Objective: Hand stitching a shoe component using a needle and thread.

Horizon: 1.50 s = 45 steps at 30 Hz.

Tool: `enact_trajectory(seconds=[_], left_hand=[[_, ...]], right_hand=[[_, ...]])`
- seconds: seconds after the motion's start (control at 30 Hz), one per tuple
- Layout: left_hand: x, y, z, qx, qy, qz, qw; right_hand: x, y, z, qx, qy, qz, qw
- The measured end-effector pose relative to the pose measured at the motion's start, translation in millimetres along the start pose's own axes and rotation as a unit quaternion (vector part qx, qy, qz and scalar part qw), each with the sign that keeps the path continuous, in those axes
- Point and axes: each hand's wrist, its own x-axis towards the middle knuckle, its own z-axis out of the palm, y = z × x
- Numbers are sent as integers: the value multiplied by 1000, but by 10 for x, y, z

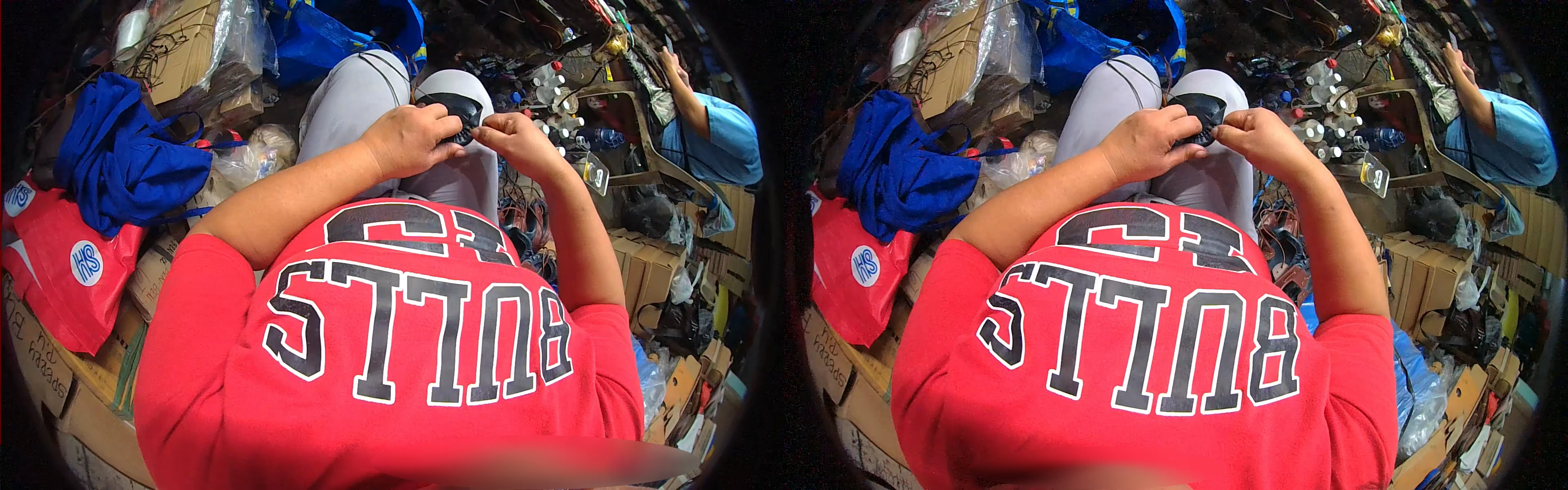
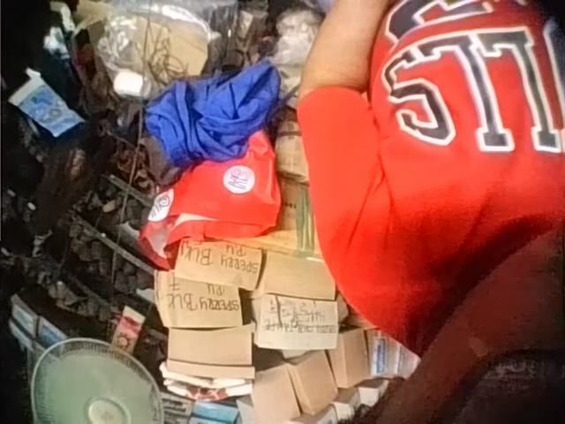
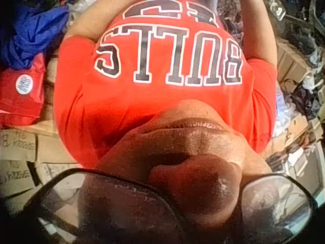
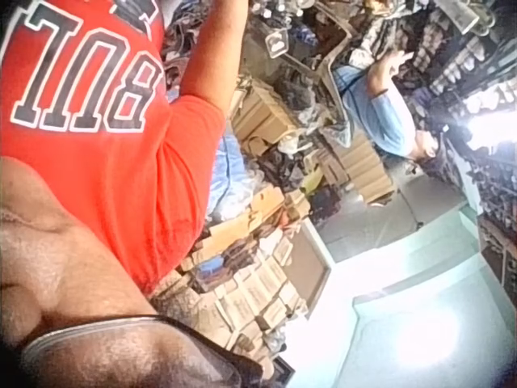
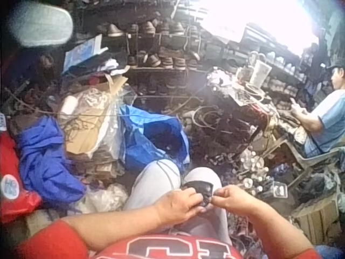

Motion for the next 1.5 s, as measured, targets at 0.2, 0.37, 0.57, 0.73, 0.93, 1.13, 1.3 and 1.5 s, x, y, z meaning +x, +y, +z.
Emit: enact_trajectory(seconds=[0.2, 0.37, 0.57, 0.73, 0.93, 1.13, 1.3, 1.5], left_hand=[[7, 53, -8, 20, -1, 32, 999], [20, 41, 12, 23, 2, 48, 999], [29, -43, -70, -36, 22, -21, 999], [21, -43, -53, -55, 40, -44, 997], [-95, -201, -180, -138, 82, -82, 984], [-458, -203, -617, -403, 122, -249, 872], [-649, -372, -784, -570, 199, -257, 755], [-697, -422, -852, -644, 229, -268, 679]], right_hand=[[-207, -16, -25, -80, 15, -17, 997], [-408, -12, -46, -20, 22, -14, 999], [-1020, 34, -777, 184, 90, -96, 974], [-832, 175, -427, 136, 178, -71, 972], [-599, 416, -33, 47, 165, -147, 974], [-593, 543, 32, 124, 172, -80, 974], [-503, 421, 101, 209, 109, -76, 969], [-472, 179, 145, 130, 83, -83, 985]])
